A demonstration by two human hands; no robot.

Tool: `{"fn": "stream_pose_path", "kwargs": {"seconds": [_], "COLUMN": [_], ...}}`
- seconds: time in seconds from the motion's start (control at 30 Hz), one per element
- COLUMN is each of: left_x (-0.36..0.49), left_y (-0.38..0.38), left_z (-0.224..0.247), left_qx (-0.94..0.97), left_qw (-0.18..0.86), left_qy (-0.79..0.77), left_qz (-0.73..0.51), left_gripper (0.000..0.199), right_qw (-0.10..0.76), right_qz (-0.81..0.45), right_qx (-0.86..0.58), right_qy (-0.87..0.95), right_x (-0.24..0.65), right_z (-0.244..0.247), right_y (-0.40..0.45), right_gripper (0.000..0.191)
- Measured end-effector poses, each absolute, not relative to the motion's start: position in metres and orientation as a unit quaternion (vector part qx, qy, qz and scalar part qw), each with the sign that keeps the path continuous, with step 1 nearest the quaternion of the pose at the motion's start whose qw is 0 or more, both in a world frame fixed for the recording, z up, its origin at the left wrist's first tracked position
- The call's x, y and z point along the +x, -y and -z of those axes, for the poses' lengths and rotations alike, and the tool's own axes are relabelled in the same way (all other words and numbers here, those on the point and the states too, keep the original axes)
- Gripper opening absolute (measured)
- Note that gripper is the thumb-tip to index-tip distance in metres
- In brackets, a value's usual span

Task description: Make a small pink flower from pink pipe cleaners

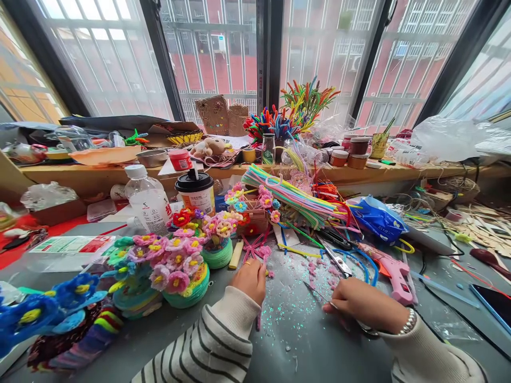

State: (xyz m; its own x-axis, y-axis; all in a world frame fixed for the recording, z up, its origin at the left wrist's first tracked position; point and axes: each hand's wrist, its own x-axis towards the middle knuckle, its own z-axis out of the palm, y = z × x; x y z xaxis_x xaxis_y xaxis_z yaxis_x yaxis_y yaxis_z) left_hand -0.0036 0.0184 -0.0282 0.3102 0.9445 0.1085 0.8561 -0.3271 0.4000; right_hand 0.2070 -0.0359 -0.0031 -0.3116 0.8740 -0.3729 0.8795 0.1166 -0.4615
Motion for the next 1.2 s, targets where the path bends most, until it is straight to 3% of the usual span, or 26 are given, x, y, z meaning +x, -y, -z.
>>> {"fn": "stream_pose_path", "kwargs": {"seconds": [0.17,0.4,0.5,0.6,0.7,0.87,1.03,1.2], "left_x": [-0.003,-0.004,-0.004,-0.003,-0.003,-0.002,-0.002,-0.002], "left_y": [-0.018,-0.018,-0.019,-0.018,-0.018,-0.018,-0.018,-0.018], "left_z": [0.028,0.029,0.029,0.028,0.027,0.027,0.029,0.029], "left_qx": [0.802,0.800,0.798,0.798,0.798,0.797,0.803,0.803], "left_qw": [0.126,0.123,0.124,0.123,0.122,0.122,0.118,0.115], "left_qy": [-0.562,-0.567,-0.571,-0.572,-0.574,-0.576,-0.566,-0.563], "left_qz": [-0.160,-0.152,-0.145,-0.142,-0.140,-0.135,-0.144,-0.156], "left_gripper": [0.027,0.027,0.026,0.026,0.026,0.025,0.025,0.026], "right_qw": [0.024,0.018,0.009,0.019,0.011,0.023,0.049,0.021], "right_qz": [0.372,0.285,0.269,0.352,0.361,0.249,0.354,0.365], "right_qx": [0.459,0.579,0.559,0.456,0.484,0.593,0.474,0.509], "right_qy": [-0.806,-0.764,-0.785,-0.817,-0.797,-0.766,-0.804,-0.780], "right_x": [0.185,0.194,0.194,0.182,0.178,0.190,0.179,0.171], "right_z": [0.006,0.006,0.005,0.005,0.005,0.005,0.003,0.000], "right_y": [0.043,0.035,0.037,0.042,0.041,0.034,0.045,0.048], "right_gripper": [0.022,0.046,0.038,0.025,0.034,0.044,0.019,0.038]}}
